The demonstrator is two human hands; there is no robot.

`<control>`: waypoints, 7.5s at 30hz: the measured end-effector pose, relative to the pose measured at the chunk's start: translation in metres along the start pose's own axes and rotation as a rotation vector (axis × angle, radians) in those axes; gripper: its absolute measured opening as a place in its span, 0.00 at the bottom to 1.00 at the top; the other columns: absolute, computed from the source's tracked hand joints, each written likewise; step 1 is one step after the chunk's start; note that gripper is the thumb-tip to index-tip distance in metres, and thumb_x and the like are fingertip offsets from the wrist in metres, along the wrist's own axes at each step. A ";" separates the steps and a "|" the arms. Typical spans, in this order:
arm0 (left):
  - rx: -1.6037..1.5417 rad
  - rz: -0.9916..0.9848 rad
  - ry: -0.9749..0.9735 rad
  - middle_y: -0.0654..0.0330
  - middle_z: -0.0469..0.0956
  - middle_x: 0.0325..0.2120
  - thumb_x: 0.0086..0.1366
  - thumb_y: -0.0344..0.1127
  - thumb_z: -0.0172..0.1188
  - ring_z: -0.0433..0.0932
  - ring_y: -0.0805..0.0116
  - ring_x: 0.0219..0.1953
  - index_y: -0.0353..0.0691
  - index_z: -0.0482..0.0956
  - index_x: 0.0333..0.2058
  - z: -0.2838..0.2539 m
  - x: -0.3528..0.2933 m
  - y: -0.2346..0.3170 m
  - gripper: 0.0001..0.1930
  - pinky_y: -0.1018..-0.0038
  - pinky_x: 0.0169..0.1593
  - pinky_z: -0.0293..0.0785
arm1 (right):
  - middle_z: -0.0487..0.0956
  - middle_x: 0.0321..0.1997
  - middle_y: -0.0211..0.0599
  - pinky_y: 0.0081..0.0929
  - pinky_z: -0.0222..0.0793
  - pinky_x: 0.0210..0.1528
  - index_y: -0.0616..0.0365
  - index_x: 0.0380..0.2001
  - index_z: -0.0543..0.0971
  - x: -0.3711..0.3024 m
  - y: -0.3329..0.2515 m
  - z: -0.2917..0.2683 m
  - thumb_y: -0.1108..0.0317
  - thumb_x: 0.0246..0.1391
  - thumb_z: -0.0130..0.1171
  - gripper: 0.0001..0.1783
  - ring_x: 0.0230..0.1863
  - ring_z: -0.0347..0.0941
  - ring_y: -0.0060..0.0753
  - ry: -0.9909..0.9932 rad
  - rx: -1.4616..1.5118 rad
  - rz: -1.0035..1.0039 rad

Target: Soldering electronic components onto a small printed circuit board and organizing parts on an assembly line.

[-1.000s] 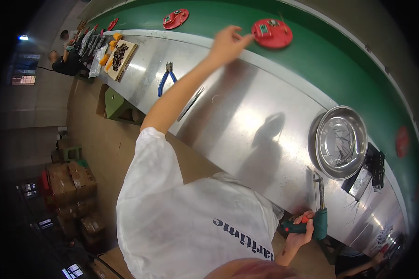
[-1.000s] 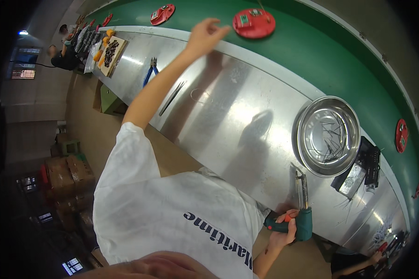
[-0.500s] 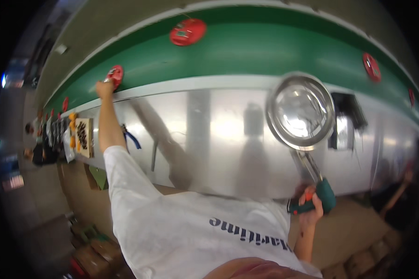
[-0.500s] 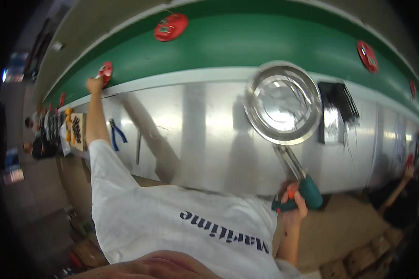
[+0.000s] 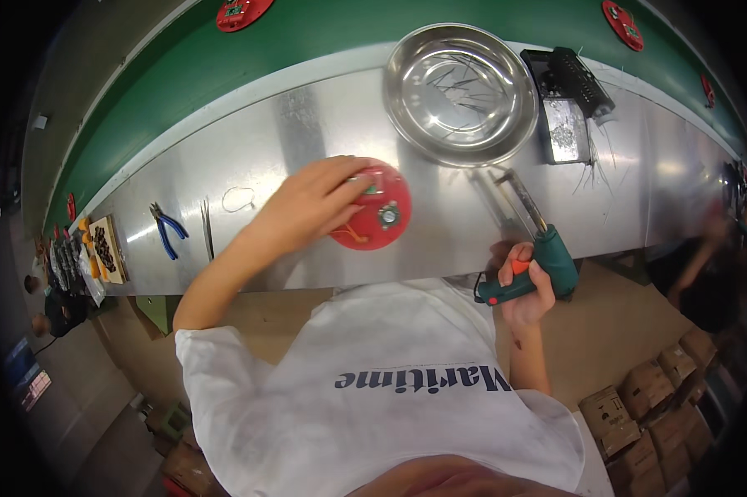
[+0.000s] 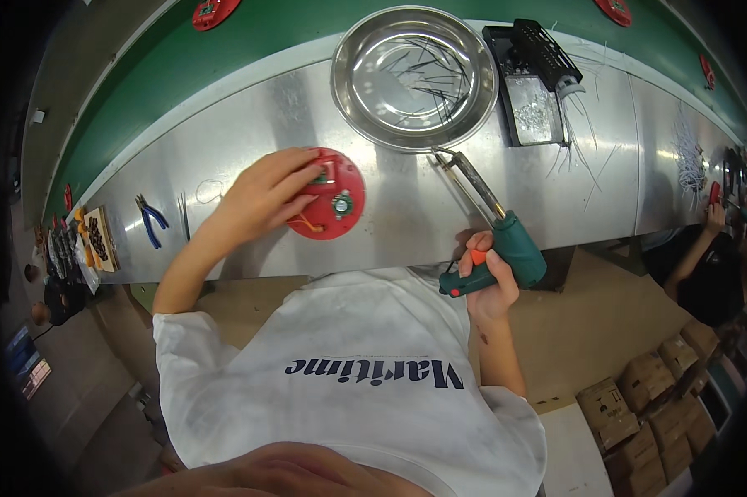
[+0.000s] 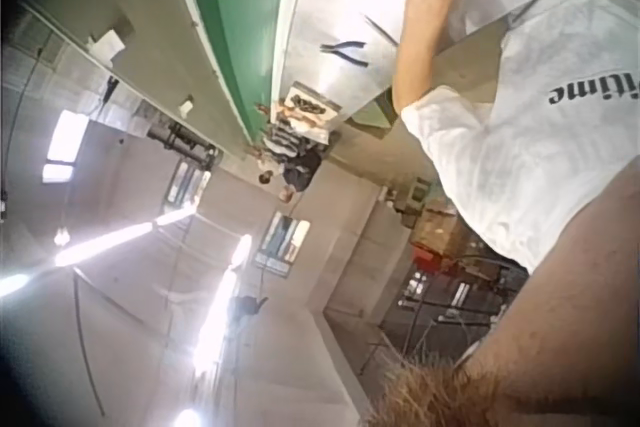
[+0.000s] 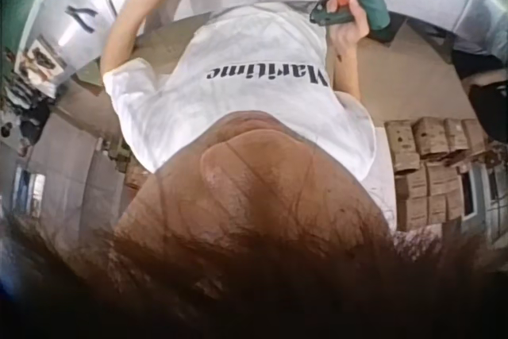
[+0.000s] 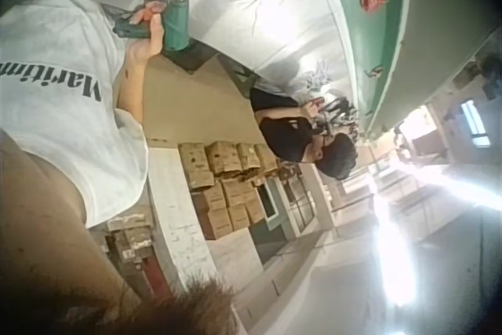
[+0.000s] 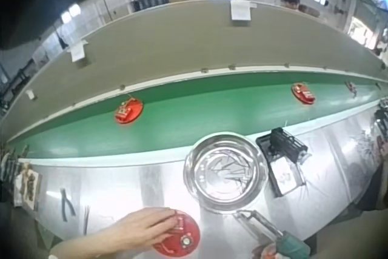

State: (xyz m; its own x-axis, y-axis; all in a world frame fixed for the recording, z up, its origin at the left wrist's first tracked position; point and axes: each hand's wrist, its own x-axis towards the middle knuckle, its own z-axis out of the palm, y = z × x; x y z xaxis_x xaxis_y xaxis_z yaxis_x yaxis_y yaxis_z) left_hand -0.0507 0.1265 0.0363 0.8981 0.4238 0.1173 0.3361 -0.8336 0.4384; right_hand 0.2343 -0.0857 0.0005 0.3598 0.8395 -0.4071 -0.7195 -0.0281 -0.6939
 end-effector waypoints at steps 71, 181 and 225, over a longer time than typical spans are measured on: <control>-0.859 -0.776 0.614 0.65 0.79 0.23 0.60 0.26 0.61 0.73 0.83 0.22 0.33 0.81 0.34 0.059 -0.014 0.093 0.04 0.84 0.24 0.66 | 0.74 0.43 0.40 0.21 0.70 0.38 0.64 0.42 0.72 0.018 0.030 0.080 0.87 0.44 0.59 0.20 0.37 0.73 0.26 -0.339 -0.525 -0.092; -0.582 -0.906 0.759 0.60 0.70 0.49 0.52 0.23 0.62 0.71 0.74 0.39 0.33 0.78 0.23 0.084 -0.001 0.098 0.02 0.78 0.40 0.72 | 0.74 0.36 0.44 0.24 0.64 0.30 0.67 0.38 0.73 -0.001 -0.027 0.036 0.69 0.50 0.54 0.14 0.25 0.69 0.28 -0.380 -0.962 0.189; -0.278 -0.988 0.829 0.54 0.80 0.26 0.53 0.55 0.67 0.77 0.67 0.28 0.30 0.81 0.35 -0.042 -0.038 -0.133 0.28 0.74 0.35 0.74 | 0.69 0.43 0.44 0.21 0.60 0.28 0.64 0.40 0.68 0.004 -0.010 -0.009 0.62 0.55 0.49 0.16 0.23 0.64 0.25 -0.225 -0.218 0.004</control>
State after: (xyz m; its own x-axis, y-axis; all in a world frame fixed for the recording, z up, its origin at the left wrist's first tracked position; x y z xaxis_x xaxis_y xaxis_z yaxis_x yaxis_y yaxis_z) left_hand -0.1417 0.2365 0.0113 -0.1624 0.9808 0.1081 0.5875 0.0081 0.8092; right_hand 0.2482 -0.0868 0.0008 0.1996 0.9374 -0.2853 -0.5674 -0.1268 -0.8136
